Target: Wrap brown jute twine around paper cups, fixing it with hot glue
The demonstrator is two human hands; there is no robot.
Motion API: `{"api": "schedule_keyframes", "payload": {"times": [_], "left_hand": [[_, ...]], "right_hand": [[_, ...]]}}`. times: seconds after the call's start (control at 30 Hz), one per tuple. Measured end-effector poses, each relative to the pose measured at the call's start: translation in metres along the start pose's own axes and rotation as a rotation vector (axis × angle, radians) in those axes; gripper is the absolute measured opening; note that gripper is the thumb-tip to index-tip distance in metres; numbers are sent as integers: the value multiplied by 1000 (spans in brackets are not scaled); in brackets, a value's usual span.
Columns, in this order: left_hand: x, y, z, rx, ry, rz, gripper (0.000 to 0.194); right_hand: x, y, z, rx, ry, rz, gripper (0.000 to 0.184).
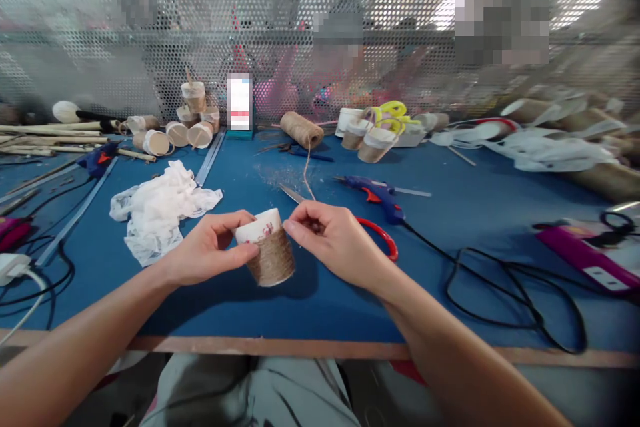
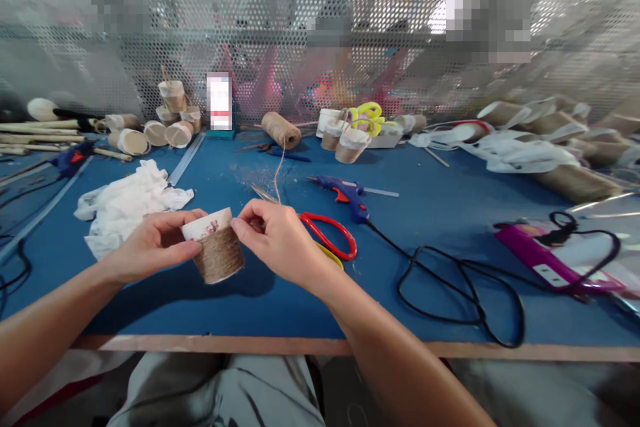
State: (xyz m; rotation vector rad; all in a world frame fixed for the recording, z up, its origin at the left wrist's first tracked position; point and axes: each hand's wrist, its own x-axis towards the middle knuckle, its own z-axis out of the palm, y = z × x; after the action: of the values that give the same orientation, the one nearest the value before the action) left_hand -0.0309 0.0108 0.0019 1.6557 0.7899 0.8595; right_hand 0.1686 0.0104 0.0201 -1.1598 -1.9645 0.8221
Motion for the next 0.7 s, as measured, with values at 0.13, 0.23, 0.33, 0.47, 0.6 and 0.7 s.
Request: {"api": "schedule_keyframes", "payload": {"times": [0.13, 0.23, 0.33, 0.47, 0.6, 0.7], "left_hand": [[-1, 0, -1, 7, 20, 22, 18], [-2, -2, -3, -27, 36, 21, 20], [-4, -4, -6, -72, 41, 11, 23], [-4, -5, -7, -100, 20, -17, 31], [-4, -1, -6, -123, -1, -43, 40], [-3, 1, -5, -163, -86, -41, 38]], "right_hand": [[1, 2, 0, 60, -12, 31, 13], [1, 4, 0, 132, -32, 12, 12], [1, 4, -1, 203, -123, -19, 24], [2, 3, -5, 287, -279, 2, 29], [2, 2, -7, 431, -395, 109, 23], [2, 0, -9, 473, -454, 150, 24]]}}
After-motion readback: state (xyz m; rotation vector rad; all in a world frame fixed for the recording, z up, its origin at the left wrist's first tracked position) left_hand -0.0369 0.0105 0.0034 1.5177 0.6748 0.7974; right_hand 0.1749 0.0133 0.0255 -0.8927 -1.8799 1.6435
